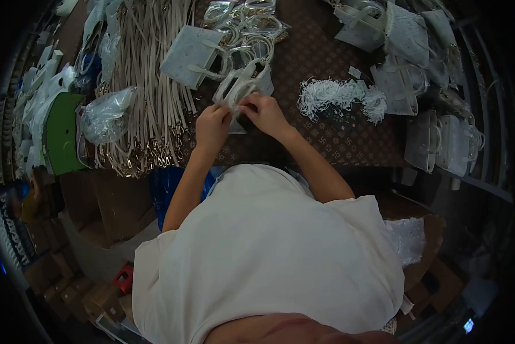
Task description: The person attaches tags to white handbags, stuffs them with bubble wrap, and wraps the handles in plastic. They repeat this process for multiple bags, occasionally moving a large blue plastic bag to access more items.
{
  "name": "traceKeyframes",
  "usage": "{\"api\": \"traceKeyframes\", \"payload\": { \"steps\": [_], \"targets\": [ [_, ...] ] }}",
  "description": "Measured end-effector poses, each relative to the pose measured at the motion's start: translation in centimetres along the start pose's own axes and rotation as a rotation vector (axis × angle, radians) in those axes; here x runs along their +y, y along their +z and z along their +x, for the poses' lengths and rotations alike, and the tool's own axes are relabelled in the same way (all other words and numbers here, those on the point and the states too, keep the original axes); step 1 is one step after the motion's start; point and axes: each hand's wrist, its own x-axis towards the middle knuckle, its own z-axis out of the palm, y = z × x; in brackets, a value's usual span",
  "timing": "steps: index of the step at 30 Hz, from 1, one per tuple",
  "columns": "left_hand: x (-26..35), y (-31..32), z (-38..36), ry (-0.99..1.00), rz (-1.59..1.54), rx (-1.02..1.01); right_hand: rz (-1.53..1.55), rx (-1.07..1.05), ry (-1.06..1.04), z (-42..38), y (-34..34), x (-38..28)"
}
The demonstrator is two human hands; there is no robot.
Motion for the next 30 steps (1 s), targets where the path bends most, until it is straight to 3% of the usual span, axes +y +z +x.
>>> {"api": "traceKeyframes", "payload": {
  "steps": [1, 3, 5, 9, 11, 12, 14, 16, 18, 19, 22, 24, 27, 30],
  "targets": [
    [0.3, -0.4, -0.4, 0.012, 0.063, 0.021, -0.021, 0.019, 0.003, -0.4, -0.3, -0.2],
    [1.8, -2.1, -1.2, 0.044, 0.151, 0.048, 0.288, 0.022, 0.198, -1.5, -1.1, -0.6],
    [3.2, -3.0, -2.6, 0.007, 0.173, 0.005, 0.372, 0.021, 0.230, -3.0, -1.1, 1.4],
    [2.8, -0.6, -5.2, -0.073, 0.087, -0.143, 0.277, 0.106, 0.302, -4.3, 0.2, 2.7],
    [1.8, 0.6, -6.3, -0.386, -0.287, -0.327, 0.197, 0.175, 0.373, -4.8, 1.4, 3.3],
    [1.7, 0.7, -6.5, -0.405, -0.274, -0.330, 0.215, 0.161, 0.379, -5.1, 1.4, 3.1],
    [1.1, 0.8, -5.6, -0.749, -0.623, -0.486, 0.215, 0.141, 0.468, -5.1, 0.7, 2.2],
    [0.3, 1.3, -6.2, -1.039, -1.223, -0.411, 0.405, 0.013, 0.633, -5.3, 0.3, 2.3],
    [0.8, 1.1, -5.9, -1.136, -1.525, -0.367, 0.726, -0.003, 0.604, -5.9, -0.3, 1.6],
    [1.0, 1.2, -6.1, -1.169, -1.507, -0.328, 0.755, -0.040, 0.614, -6.5, -0.2, 1.1],
    [0.9, 2.0, -5.7, -1.118, -1.557, -0.239, 0.878, -0.022, 0.552, -6.8, -0.3, -0.3],
    [1.0, 2.3, -5.5, -0.939, -1.570, -0.241, 0.701, 0.006, 0.531, -7.1, -0.4, -1.5],
    [2.7, 2.1, -4.9, -0.967, -1.475, -0.151, 0.512, 0.083, 0.366, -7.0, -0.1, -2.6],
    [3.1, 2.6, -4.9, -0.976, -1.523, -0.085, 0.445, 0.101, 0.348, -6.7, -0.2, -3.1]
  ]
}}
